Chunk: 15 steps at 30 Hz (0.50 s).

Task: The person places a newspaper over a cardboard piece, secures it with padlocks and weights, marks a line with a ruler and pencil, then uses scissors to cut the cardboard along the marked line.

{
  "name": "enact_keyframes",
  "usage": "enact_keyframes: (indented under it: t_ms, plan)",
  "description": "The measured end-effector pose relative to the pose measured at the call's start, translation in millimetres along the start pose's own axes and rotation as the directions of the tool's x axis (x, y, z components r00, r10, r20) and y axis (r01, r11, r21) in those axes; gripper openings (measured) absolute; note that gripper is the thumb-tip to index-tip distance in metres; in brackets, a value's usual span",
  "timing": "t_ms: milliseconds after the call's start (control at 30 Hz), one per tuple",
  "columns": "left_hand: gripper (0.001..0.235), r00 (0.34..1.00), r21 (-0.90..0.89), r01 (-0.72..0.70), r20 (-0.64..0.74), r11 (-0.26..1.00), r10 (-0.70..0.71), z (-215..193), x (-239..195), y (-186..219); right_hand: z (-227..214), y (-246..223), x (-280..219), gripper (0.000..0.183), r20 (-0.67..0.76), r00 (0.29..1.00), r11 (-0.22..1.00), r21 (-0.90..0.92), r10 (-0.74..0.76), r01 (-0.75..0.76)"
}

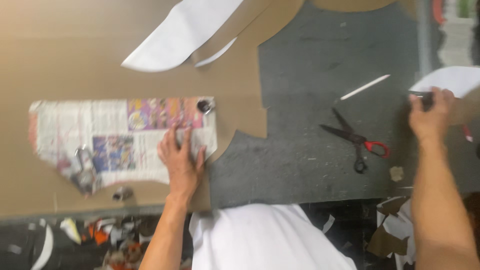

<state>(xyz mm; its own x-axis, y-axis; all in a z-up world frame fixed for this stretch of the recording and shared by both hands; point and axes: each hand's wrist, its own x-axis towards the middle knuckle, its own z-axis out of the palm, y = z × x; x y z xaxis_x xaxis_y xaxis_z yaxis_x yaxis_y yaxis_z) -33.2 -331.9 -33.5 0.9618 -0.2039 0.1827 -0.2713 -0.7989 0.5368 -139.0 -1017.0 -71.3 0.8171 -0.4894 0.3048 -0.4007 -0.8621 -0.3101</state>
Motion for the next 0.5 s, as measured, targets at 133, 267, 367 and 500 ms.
enact_keyframes:
  t_ms: [133, 267, 367, 500]
  plan:
    - [0.051, 1.000, 0.092, -0.013, 0.017, 0.996, 0.012, -2, -23, -6, 10, -5, 8, 0.030, 0.035, 0.981, 0.976, 0.101, 0.189, -0.192]
    - [0.063, 1.000, 0.064, 0.012, 0.000, 0.998, -0.012, -5, -31, -10, 1, -128, -5, 0.030, 0.096, 0.992, 0.860, 0.495, 0.084, -0.121]
    - [0.072, 0.999, 0.039, 0.038, -0.013, 0.999, -0.037, -8, -35, -10, 0, -263, -50, 0.030, 0.151, 0.944, 0.834, 0.523, -0.293, 0.175]
    - [0.071, 0.998, 0.003, 0.057, -0.018, 0.998, -0.057, -8, -28, -10, 20, -423, -96, 0.050, 0.325, 0.740, 0.653, 0.731, -0.589, 0.199]
